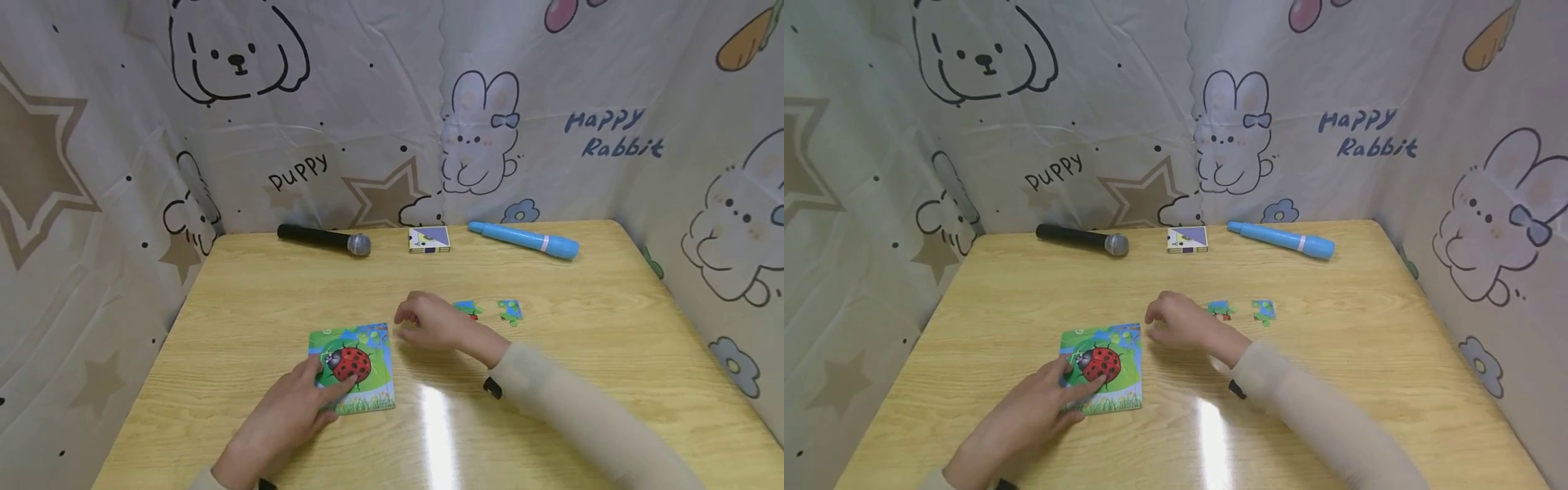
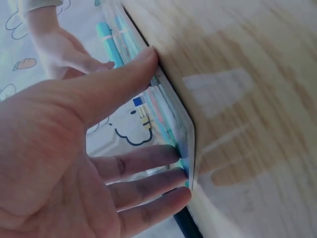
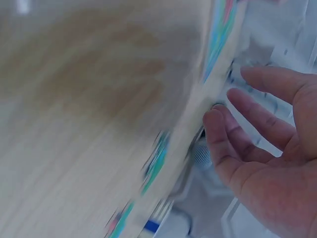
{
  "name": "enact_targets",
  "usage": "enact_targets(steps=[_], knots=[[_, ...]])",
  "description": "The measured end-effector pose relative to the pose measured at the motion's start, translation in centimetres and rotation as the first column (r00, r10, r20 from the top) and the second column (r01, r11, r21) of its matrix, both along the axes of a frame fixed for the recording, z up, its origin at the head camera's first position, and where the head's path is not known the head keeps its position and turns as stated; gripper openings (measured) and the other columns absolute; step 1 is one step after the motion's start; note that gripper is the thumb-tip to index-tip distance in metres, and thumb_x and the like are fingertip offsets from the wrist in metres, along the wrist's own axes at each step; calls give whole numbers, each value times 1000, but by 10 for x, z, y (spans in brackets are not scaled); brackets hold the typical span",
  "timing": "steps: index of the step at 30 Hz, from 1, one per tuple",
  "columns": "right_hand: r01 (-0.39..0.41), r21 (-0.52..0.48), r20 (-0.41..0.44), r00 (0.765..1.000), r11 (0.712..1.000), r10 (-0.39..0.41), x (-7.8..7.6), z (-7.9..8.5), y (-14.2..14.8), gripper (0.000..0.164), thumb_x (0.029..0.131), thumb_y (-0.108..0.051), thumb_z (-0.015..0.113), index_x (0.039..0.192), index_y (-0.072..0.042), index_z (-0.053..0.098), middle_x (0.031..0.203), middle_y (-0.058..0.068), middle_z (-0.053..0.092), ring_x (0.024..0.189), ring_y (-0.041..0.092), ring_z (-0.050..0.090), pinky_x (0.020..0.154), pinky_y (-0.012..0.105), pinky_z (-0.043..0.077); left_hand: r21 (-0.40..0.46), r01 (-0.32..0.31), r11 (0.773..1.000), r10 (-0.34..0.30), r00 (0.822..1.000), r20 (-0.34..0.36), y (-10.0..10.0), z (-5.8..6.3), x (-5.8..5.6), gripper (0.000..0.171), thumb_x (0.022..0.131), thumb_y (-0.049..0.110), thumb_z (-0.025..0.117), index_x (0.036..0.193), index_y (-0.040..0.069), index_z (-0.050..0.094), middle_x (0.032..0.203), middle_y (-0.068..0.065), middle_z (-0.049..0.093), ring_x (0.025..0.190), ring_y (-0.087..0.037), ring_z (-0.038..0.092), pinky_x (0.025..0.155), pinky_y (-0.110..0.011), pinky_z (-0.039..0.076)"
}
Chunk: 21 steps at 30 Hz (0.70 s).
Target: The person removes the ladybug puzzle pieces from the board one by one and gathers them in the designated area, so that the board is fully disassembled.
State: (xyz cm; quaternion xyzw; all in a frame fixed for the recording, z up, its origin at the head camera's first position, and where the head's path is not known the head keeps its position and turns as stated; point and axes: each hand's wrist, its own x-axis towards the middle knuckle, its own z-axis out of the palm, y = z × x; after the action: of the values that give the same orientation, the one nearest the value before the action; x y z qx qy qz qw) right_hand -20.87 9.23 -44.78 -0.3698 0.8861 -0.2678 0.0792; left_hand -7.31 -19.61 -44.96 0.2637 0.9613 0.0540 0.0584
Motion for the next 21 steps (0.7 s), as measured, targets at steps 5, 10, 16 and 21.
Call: enact_targets(steps=[5, 10, 16, 21], knots=[[-124, 44, 38, 992, 991, 123, 22, 1, -23, 28, 94, -14, 79, 120, -3, 76, 120, 11, 71, 107, 25, 67, 92, 34, 58, -40, 1, 999, -4, 997, -74, 2, -2, 1, 54, 92, 40, 80, 143, 42, 64, 125, -21, 60, 107, -30, 64, 81, -47, 59], [-157, 125, 27, 988, 980, 154, 32, -6, -37, 41, 91, -16, 82, 129, -4, 73, 131, 12, 65, 123, 28, 61, 108, 41, 53, -52, 13, 999, -21, 988, -154, 3, -5, -2, 50, 89, 39, 83, 137, 41, 70, 111, -14, 60, 91, -21, 59, 65, -36, 53], [-108, 159, 0, 994, 981, 109, 32, -10, -48, 45, 88, -18, 86, 129, -4, 73, 131, 13, 64, 120, 29, 57, 106, 43, 51, -73, 5, 997, -21, 976, -215, 4, -7, -5, 51, 88, 38, 85, 136, 42, 70, 109, -14, 61, 90, -23, 62, 61, -35, 54], [-46, 177, 9, 999, 983, 45, 33, -7, -55, 44, 82, -15, 90, 122, -5, 76, 122, 12, 67, 107, 26, 55, 97, 38, 48, -65, -3, 998, -9, 983, -182, 4, -7, -1, 51, 94, 36, 80, 143, 39, 66, 118, -16, 61, 101, -26, 65, 69, -40, 59]])
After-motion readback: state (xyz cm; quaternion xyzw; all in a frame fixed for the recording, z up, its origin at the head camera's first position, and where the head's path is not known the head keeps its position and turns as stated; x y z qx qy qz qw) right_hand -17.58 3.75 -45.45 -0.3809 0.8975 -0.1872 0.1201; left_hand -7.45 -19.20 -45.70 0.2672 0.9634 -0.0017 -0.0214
